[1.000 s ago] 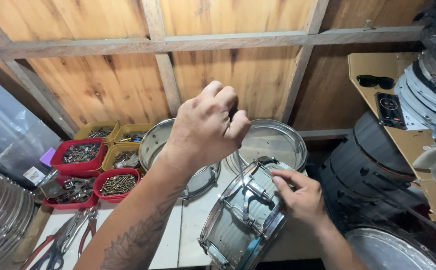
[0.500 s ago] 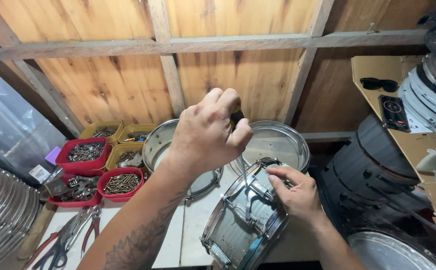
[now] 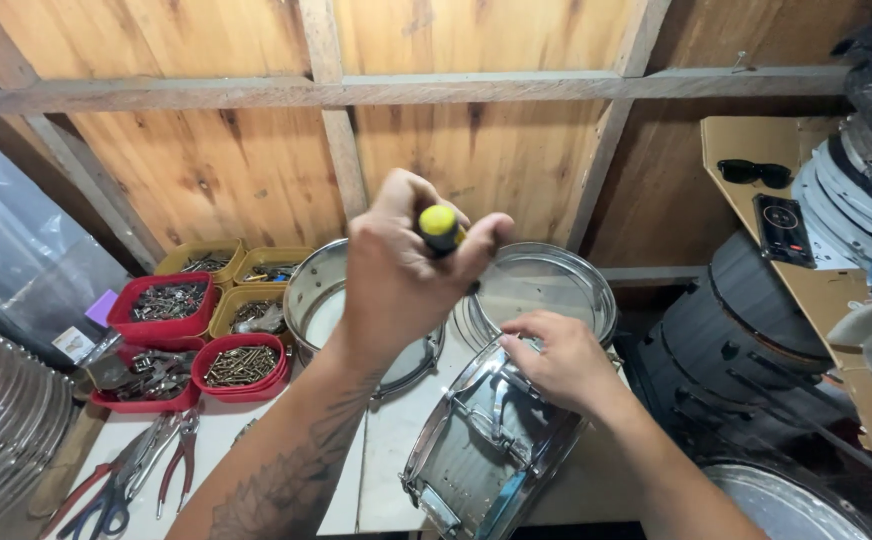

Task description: Disassembling a snare drum shell by removing the hoops, heads, and hardware using a screwdriver and pliers.

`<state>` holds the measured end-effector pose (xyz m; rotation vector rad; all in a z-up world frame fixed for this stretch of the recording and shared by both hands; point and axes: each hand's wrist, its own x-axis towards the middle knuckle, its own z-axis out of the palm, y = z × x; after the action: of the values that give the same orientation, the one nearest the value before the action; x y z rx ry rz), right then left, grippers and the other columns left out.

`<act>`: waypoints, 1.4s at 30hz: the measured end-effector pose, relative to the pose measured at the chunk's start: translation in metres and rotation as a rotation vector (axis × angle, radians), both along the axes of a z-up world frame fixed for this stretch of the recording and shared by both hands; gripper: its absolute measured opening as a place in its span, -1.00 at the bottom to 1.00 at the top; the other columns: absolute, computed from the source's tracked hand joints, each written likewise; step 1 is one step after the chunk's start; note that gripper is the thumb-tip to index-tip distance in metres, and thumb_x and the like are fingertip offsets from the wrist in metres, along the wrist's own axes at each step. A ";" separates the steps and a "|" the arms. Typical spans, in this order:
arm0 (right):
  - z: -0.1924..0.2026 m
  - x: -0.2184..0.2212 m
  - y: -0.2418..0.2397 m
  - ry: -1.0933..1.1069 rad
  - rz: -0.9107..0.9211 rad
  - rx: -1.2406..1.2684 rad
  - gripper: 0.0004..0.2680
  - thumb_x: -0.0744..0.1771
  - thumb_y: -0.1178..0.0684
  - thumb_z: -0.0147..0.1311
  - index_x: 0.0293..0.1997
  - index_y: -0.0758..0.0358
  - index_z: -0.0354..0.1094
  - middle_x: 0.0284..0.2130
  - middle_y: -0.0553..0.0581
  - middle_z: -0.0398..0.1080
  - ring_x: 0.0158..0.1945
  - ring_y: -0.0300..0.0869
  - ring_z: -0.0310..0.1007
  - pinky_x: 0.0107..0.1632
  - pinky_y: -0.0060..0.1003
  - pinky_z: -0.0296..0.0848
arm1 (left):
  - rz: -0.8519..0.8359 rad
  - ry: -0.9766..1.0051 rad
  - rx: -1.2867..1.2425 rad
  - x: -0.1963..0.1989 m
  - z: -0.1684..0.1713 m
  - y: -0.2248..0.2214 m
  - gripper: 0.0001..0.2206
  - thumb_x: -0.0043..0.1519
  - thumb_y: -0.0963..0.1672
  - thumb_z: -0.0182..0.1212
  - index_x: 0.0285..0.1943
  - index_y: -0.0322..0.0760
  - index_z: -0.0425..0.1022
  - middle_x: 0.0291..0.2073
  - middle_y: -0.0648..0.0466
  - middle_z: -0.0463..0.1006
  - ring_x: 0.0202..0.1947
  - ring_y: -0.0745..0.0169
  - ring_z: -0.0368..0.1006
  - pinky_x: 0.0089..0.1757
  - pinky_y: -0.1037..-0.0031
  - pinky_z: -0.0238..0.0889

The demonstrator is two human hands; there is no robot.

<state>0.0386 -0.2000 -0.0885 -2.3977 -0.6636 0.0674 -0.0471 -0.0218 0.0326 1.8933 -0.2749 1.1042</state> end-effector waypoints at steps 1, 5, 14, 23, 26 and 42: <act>0.007 0.002 0.008 0.001 -0.001 -0.003 -0.74 0.30 -0.14 0.07 -0.03 0.06 0.60 0.00 -0.05 0.61 0.10 -0.22 0.56 0.20 -0.29 0.41 | -0.001 0.001 -0.003 -0.005 0.003 0.002 -0.64 0.12 -0.09 0.51 -0.33 -0.23 0.26 -0.62 0.17 0.51 -0.66 0.53 0.40 -0.68 0.65 0.23; 0.029 0.005 0.038 0.071 0.039 -0.536 -0.75 0.33 -0.22 0.02 -0.14 0.01 0.59 -0.13 0.08 0.54 0.02 -0.02 0.48 0.10 -0.09 0.40 | -0.185 -0.119 -0.155 -0.026 0.007 0.010 -0.66 0.16 -0.19 0.45 -0.15 -0.17 0.24 -0.38 0.10 0.52 -0.39 0.34 0.61 -0.41 0.62 0.53; 0.035 0.000 0.032 0.053 0.061 -0.561 -0.65 0.30 -0.26 0.07 0.09 0.06 0.49 0.07 0.15 0.46 0.21 0.05 0.41 0.25 0.00 0.38 | 0.019 0.955 0.063 -0.034 -0.114 0.037 -0.73 0.19 -0.02 0.28 0.04 -0.05 0.54 -0.19 0.02 0.63 -0.22 0.08 0.57 -0.23 0.39 0.46; -0.064 -0.052 -0.059 0.118 -0.414 -0.053 -0.35 0.22 -0.29 0.19 0.46 -0.06 0.01 0.49 0.04 -0.13 0.53 -0.04 -0.09 0.45 0.09 0.02 | -0.136 1.211 -0.009 -0.058 -0.217 0.032 -0.59 0.04 0.05 0.53 0.02 -0.07 0.61 -0.07 0.23 0.60 -0.12 0.34 0.55 -0.09 0.49 0.43; -0.110 -0.053 -0.083 -0.005 -0.464 0.097 -0.39 0.22 -0.20 0.20 0.43 0.05 0.10 0.44 0.15 -0.06 0.49 0.00 0.00 0.43 -0.04 0.04 | -0.164 1.061 0.199 -0.051 -0.233 0.020 -0.62 0.10 0.11 0.46 -0.04 -0.05 0.58 -0.19 0.23 0.57 -0.19 0.30 0.50 -0.15 0.41 0.33; -0.129 -0.109 -0.174 0.237 -0.902 0.436 -0.51 0.30 -0.10 0.05 0.45 0.00 0.20 0.24 0.16 0.41 0.21 -0.11 0.44 0.28 -0.23 0.32 | -0.456 0.504 0.561 -0.049 -0.268 -0.086 -0.52 0.17 0.16 0.40 -0.28 -0.23 0.34 -0.39 0.07 0.34 -0.56 0.16 0.34 -0.60 0.26 0.37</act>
<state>-0.0705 -0.3745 -0.2170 -2.0076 0.4929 -0.1571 -0.0965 -0.1077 -0.2359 2.3576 -0.7370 0.2306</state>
